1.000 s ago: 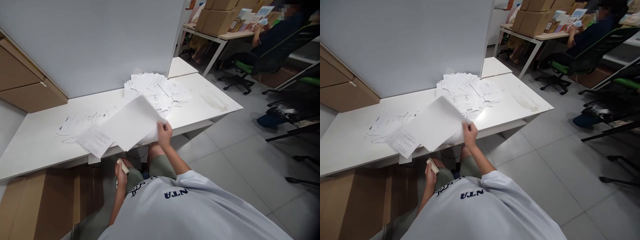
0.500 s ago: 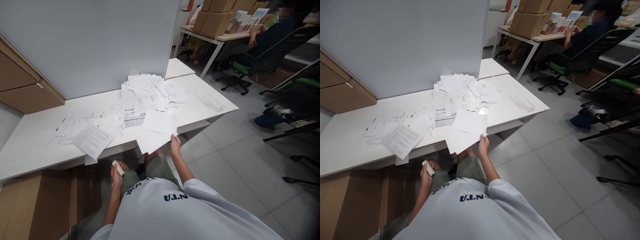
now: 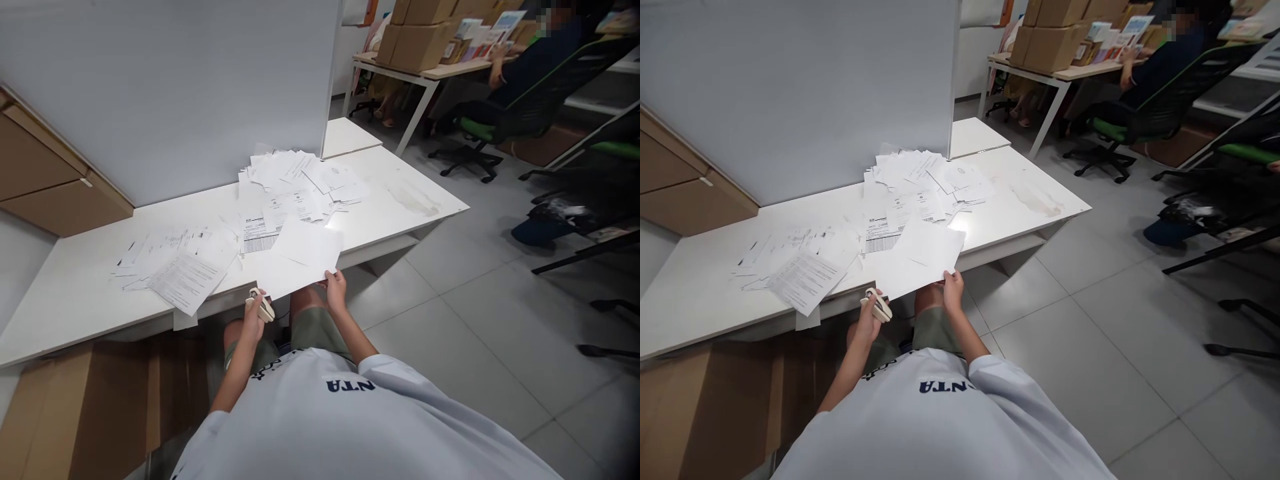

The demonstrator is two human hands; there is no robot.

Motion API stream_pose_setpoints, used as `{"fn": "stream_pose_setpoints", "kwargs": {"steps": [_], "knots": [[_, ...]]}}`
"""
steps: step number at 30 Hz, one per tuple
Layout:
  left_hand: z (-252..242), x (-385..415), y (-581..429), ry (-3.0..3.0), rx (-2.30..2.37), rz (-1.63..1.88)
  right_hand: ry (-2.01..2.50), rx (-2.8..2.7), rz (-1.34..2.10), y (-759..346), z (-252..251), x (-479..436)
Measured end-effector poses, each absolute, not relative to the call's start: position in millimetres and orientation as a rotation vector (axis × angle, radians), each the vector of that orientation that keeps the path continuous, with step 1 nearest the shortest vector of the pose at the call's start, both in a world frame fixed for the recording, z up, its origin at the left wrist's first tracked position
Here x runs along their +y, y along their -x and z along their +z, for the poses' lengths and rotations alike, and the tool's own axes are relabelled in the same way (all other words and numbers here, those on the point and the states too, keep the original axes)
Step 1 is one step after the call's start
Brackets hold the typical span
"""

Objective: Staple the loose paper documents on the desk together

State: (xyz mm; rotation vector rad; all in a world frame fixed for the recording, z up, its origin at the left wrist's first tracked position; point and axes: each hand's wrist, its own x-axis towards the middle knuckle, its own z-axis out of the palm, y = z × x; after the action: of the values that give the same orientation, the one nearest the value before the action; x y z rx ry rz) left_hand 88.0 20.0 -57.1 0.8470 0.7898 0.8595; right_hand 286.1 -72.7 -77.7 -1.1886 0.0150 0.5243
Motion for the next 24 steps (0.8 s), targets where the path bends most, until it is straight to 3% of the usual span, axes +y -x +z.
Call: {"fn": "stream_pose_setpoints", "kwargs": {"steps": [7, 11, 19, 24], "knots": [[-56, 18, -102, -0.884, 0.903, 0.89, 1.24, -0.039, 0.561, -295, -82, -91], [-66, 9, -91, -0.817, 0.981, 1.033, 1.376, -0.139, 0.42, -316, -73, -99], [-74, -6, -21, -0.732, 1.09, 1.098, 1.588, -0.89, -0.202, -353, 22, -57], [-83, -23, 2, -0.734, 1.161, 1.142, 1.329, -1.286, -0.154, -293, 68, 24]]}}
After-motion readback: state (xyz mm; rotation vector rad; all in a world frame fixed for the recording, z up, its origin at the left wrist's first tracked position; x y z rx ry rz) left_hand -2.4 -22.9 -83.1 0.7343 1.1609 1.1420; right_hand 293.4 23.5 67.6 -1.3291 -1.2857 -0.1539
